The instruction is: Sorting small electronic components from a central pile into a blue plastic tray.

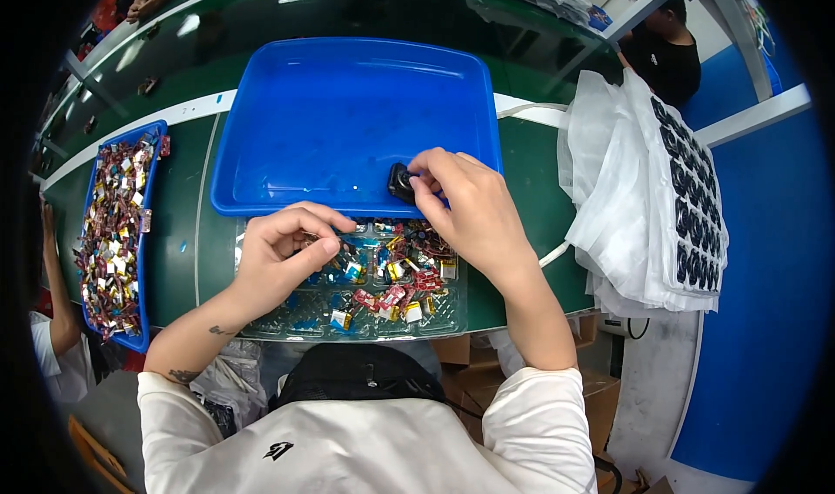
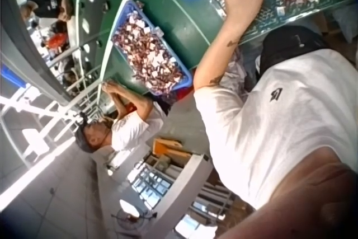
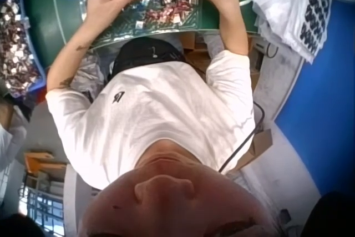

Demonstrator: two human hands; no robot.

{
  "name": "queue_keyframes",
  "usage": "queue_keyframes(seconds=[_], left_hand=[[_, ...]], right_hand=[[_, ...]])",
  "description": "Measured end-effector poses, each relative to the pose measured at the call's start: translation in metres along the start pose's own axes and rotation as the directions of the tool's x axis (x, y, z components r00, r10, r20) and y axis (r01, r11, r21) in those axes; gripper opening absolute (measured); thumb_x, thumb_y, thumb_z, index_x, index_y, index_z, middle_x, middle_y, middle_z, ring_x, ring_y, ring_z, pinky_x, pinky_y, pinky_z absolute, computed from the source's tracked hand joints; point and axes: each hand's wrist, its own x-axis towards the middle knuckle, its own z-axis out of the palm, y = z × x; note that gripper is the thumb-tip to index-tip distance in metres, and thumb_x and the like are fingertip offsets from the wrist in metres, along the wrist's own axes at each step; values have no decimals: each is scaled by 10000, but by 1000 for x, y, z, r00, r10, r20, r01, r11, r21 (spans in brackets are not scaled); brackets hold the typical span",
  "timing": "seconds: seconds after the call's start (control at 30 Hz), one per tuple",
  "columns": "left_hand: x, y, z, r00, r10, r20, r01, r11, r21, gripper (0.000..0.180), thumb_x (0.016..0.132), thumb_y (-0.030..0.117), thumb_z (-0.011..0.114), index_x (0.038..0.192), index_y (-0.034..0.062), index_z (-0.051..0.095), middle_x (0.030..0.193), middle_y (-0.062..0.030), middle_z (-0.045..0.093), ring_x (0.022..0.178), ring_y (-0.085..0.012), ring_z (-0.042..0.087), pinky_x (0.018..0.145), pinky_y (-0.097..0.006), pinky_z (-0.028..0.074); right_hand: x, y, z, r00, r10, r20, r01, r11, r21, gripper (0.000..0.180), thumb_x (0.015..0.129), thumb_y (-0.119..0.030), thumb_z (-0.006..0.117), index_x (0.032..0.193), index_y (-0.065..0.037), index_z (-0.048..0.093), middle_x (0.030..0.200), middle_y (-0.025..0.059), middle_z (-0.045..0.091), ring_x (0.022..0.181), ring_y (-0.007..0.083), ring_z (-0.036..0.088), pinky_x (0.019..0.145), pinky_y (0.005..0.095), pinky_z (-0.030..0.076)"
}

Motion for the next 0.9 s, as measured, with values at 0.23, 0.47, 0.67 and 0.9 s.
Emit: queue_keyframes(seconds=[0.23, 0.47, 0.67, 0.9], left_hand=[[3, -5, -2, 999, -32, -15, 31, 998, -58, 74, 862, 68, 635, 869, -6, 642, 1014, -83, 625, 771, -36, 546, 666, -183, 443], [3, -4, -4, 998, -70, 7, 70, 989, -130, 88, 879, 63, 619, 900, -21, 627, 1007, -91, 628, 834, -60, 565, 728, -206, 463], [5, -4, -3, 998, -59, 10, 59, 989, -136, 91, 879, 62, 621, 904, -26, 623, 1003, -93, 629, 839, -60, 563, 736, -208, 463], [4, -2, -4, 996, -85, 22, 87, 983, -159, 72, 875, 48, 618, 887, -22, 626, 1016, -100, 624, 804, -54, 557, 695, -191, 456]], right_hand=[[3, 8, 5, 960, -213, 182, 242, 957, -157, 438, 714, -290, 752, 1074, -75, 622, 1075, 99, 533, 957, 281, 517, 848, 359, 445], [2, -3, 18, 955, -242, 173, 288, 893, -344, 407, 711, -338, 748, 1016, -97, 629, 1072, 119, 500, 967, 287, 490, 820, 381, 456], [1, -4, 11, 983, -123, 139, 163, 929, -332, 336, 705, -271, 765, 936, -75, 619, 1046, 100, 510, 897, 266, 504, 795, 350, 450], [1, 6, 11, 985, 164, 60, -164, 750, 641, 169, 816, -11, 673, 933, 5, 551, 878, 60, 605, 729, 64, 566, 595, 189, 471]])
